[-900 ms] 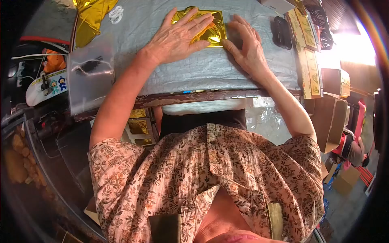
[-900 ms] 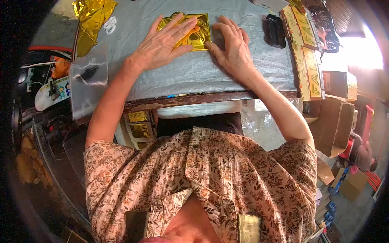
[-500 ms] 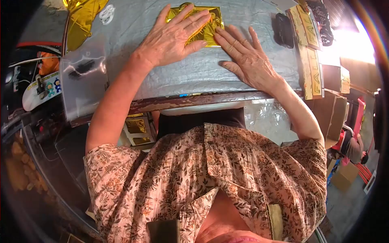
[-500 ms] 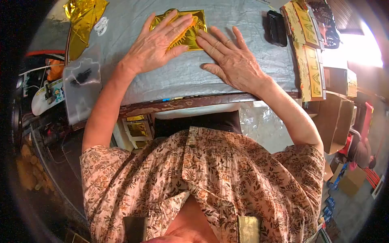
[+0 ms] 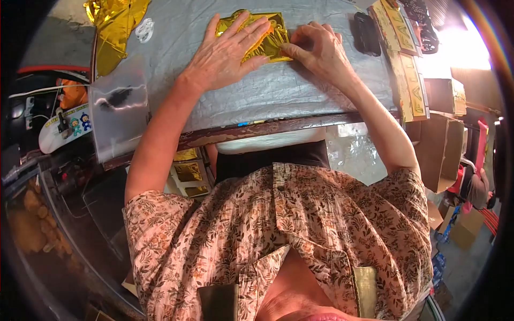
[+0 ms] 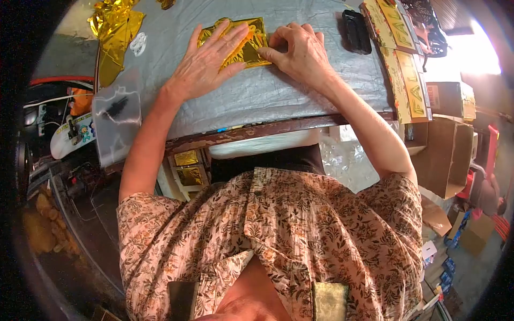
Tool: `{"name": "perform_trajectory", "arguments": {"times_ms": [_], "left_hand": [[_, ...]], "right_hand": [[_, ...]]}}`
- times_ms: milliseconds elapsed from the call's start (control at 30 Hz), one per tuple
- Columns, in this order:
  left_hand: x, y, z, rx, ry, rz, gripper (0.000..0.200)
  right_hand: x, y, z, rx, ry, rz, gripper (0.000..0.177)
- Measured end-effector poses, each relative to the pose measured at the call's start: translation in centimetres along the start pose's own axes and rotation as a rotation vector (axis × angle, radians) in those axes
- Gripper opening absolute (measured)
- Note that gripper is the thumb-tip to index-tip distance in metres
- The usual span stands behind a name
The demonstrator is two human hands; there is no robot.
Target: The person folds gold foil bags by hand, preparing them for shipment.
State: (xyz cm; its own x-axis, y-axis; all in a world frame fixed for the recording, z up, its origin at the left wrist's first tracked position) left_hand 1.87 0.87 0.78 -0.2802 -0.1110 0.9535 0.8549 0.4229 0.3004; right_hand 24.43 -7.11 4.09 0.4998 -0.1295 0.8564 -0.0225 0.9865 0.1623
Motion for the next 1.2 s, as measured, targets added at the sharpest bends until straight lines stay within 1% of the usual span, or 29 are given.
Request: {"name": "perform_trajectory", "arguments": {"times_ms": [67, 133, 233, 267, 333, 400, 467, 500, 533, 567, 600, 633, 667, 700, 733, 767, 800, 833, 867, 900, 933, 967, 1033, 1100, 1133, 1167, 1200], "left_hand": [[0.0, 0.0, 0.0, -0.003, -0.005, -0.009, 0.074], [0.0, 0.0, 0.0, -0.003, -0.006, -0.009, 0.075], [0.2, 0.0, 0.1, -0.006, -0.027, -0.020, 0.075], [0.1, 0.0, 0.1, -0.009, -0.051, -0.028, 0.075], [0.5, 0.0, 0.0, -0.019, -0.045, -0.055, 0.077], [0.6, 0.0, -0.3, -0.022, -0.044, -0.080, 0.079], [0.8, -0.1, -0.2, 0.014, -0.110, -0.183, 0.085], [1.0, -0.1, -0.2, 0.015, -0.108, -0.181, 0.085], [1.1, -0.2, -0.3, 0.020, -0.121, -0.198, 0.094], [1.3, -0.2, -0.4, 0.025, -0.135, -0.215, 0.103], [1.7, -0.1, -0.7, 0.024, -0.134, -0.214, 0.103], [2.3, 0.0, -0.9, 0.017, -0.126, -0.272, 0.109], [2.8, 0.0, -1.1, 0.010, -0.118, -0.328, 0.116], [3.1, 0.0, -1.2, 0.011, -0.118, -0.325, 0.116], [3.5, -0.2, -1.4, 0.040, 0.160, -0.400, 0.112], [3.9, -0.2, -1.6, 0.068, 0.440, -0.470, 0.109], [4.7, -0.4, -2.2, 0.070, 0.442, -0.466, 0.109], [5.8, -0.7, -3.2, 0.054, 0.189, -0.454, 0.113], [6.6, -1.3, -4.2, 0.037, -0.065, -0.436, 0.117], [7.1, -1.9, -5.0, 0.039, -0.063, -0.430, 0.117], [7.4, -2.5, -5.7, 0.069, -0.045, -0.408, 0.110], [7.7, -3.1, -6.5, 0.098, -0.031, -0.384, 0.103], [7.6, -3.4, -7.8, 0.123, -0.030, -0.362, 0.099], [6.4, -3.8, -8.4, 0.157, -0.110, -0.260, 0.087], [5.9, -3.9, -8.5, 0.160, -0.085, -0.287, 0.063], [5.5, -4.1, -8.6, 0.161, -0.084, -0.282, 0.063], [5.2, -4.2, -8.6, 0.169, -0.116, -0.271, 0.050]], "right_hand": [[-0.1, -0.1, -0.1, -0.018, -0.006, -0.010, 0.038], [-0.4, 0.2, -0.5, -0.130, 0.195, 0.038, 0.034], [-0.5, 0.1, -0.1, -0.131, 0.136, 0.013, 0.029], [-0.6, 0.1, -0.1, -0.130, 0.137, 0.004, 0.029], [-1.0, 0.0, -0.3, -0.192, 0.125, 0.019, 0.032], [-1.6, -0.3, -0.7, -0.187, 0.157, -0.015, 0.032], [-1.8, -0.5, -0.7, -0.172, 0.190, -0.047, 0.032], [-1.7, -0.7, -0.5, -0.153, 0.293, -0.053, 0.027], [-1.6, -0.9, -0.4, -0.136, 0.395, -0.058, 0.023], [-1.5, -1.1, -0.3, -0.136, 0.396, -0.059, 0.023], [-1.3, -1.4, -0.2, -0.132, 0.546, -0.021, 0.022], [-1.3, -1.6, -0.2, -0.126, 0.697, 0.019, 0.020], [-1.4, -1.7, -0.5, -0.127, 0.699, 0.019, 0.020], [-1.6, -1.7, -0.6, -0.051, 0.697, 0.027, 0.018], [-1.7, -1.8, -0.6, 0.026, 0.695, 0.036, 0.017], [-1.6, -2.1, -0.7, 0.027, 0.699, 0.037, 0.017], [-1.0, -2.4, 0.0, 0.075, 0.575, 0.039, 0.016], [-0.6, -2.7, 0.6, 0.124, 0.452, 0.040, 0.015], [-0.4, -3.2, 1.1, 0.124, 0.458, 0.044, 0.015], [-0.2, -3.7, 1.8, 0.177, 0.334, -0.015, 0.015], [0.0, -4.0, 2.2, 0.228, 0.207, -0.073, 0.015], [0.1, -4.0, 2.1, 0.224, 0.214, -0.069, 0.015], [0.0, -3.8, 1.9, 0.371, 0.160, 0.004, 0.018], [-0.3, -3.5, 1.5, 0.398, 0.148, 0.019, 0.021], [-0.4, -3.4, 1.4, 0.428, 0.130, 0.029, 0.024], [-0.4, -3.4, 1.4, 0.428, 0.135, 0.030, 0.024], [-0.2, -3.3, 1.5, 0.442, 0.128, 0.023, 0.027]]}}
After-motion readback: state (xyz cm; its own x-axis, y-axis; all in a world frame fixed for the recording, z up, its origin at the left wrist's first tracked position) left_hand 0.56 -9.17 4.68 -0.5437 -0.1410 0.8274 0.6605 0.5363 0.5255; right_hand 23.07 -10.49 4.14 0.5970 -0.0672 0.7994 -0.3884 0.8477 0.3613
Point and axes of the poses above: each hand's wrist, its own y-axis towards the middle knuckle, its own x-axis out of the back of the hand, z = x × y, the point moved 2 cm from there along y, towards the middle knuckle, and after that the axes turned 2 degrees about y, right-handed, at the moved point
